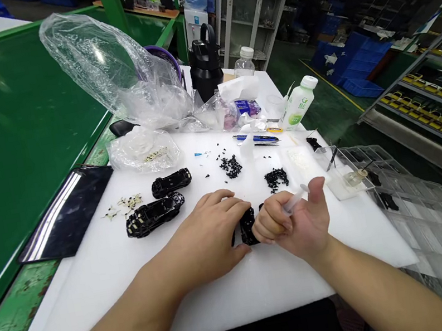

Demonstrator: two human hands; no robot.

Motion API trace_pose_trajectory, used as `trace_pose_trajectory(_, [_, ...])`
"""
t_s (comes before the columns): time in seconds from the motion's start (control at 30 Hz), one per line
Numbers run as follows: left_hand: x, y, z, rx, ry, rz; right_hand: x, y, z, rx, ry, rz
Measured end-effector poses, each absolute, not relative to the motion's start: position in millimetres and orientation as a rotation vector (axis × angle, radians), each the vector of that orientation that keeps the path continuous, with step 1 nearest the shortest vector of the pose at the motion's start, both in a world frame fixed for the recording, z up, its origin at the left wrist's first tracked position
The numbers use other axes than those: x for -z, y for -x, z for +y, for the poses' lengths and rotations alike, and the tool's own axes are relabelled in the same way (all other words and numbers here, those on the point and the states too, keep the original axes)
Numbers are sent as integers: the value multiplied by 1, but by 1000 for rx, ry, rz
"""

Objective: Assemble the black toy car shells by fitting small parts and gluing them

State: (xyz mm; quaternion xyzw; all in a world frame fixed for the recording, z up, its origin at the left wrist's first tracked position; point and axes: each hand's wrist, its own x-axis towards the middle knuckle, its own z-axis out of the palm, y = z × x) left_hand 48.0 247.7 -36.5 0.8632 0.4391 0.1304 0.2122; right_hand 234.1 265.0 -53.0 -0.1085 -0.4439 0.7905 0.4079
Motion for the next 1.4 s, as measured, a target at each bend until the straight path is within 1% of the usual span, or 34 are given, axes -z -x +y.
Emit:
trace_pose_trajectory(0.63, [38,-49,248,-367,-2387,1221,50,-235,263,-1951,276,-1173])
trace_pose_trajectory(0.93, [45,-48,248,-425,-2419,1224,51,-234,264,-1946,291,-1192])
trace_pose_trajectory(1.4, [41,-49,248,-433,-2399,1212,51,-234,264,-1921,289,-1230])
